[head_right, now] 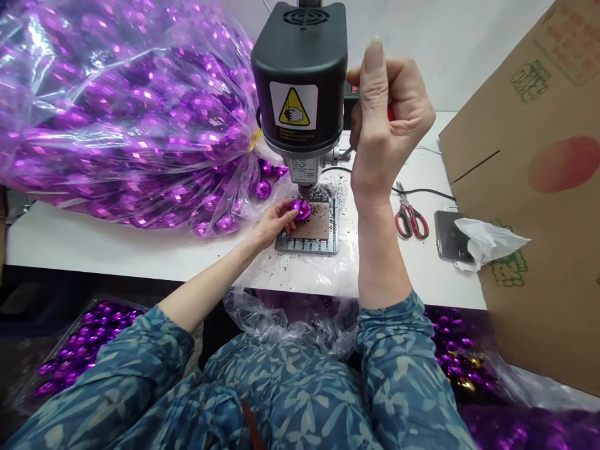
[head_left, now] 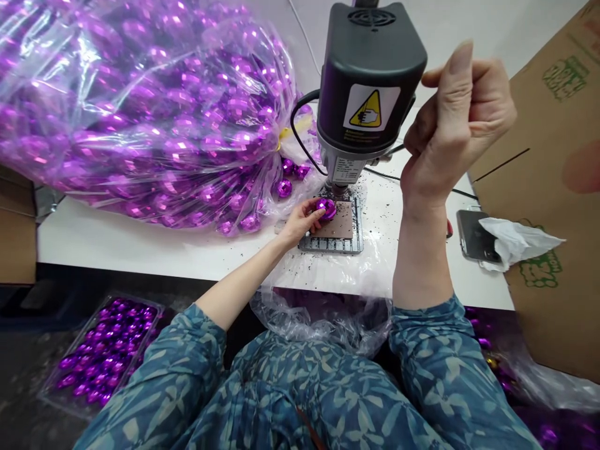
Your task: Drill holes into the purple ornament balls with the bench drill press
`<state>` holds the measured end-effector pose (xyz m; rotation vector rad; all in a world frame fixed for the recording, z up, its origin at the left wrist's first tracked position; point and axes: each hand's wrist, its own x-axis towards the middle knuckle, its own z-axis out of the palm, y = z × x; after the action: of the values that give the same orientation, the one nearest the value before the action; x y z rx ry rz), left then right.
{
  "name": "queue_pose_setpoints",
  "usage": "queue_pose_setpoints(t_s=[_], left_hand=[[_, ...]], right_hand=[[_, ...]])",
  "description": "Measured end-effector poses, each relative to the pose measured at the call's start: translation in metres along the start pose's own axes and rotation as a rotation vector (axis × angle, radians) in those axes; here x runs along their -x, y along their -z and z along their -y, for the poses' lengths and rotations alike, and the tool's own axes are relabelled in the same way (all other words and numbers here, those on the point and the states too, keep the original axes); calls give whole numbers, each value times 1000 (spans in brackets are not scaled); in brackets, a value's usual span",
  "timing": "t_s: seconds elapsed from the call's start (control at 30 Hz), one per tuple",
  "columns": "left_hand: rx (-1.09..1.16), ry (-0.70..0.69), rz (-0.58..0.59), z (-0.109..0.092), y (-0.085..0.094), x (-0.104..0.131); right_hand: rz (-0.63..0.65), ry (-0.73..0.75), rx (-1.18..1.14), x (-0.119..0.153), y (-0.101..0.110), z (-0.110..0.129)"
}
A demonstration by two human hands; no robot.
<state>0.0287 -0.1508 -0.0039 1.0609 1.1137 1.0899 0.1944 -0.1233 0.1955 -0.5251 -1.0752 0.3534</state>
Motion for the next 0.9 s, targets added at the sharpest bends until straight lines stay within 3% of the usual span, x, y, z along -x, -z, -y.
queue_pose_setpoints(t_s=[0.17,0.33,0.4,0.6,0.8,0.9], left_hand=[[-170,-101,22,7,-1,-1],[-482,-385,-12,20,-8,-1],[-506,-438,-34,26,-12,-1],[-364,-424,2,34,-18,1],[-317,-411,-1,36,-18,0],[-326,-416,-8,38,-18,0]], right_hand=[[2,3,45,0,1,-2],[15,6,14,0,2,0],[23,3,-5,0,2,1],[14,30,36,10,7,4],[-40,29,188,35,19,6],[-72,22,159,46,24,5]])
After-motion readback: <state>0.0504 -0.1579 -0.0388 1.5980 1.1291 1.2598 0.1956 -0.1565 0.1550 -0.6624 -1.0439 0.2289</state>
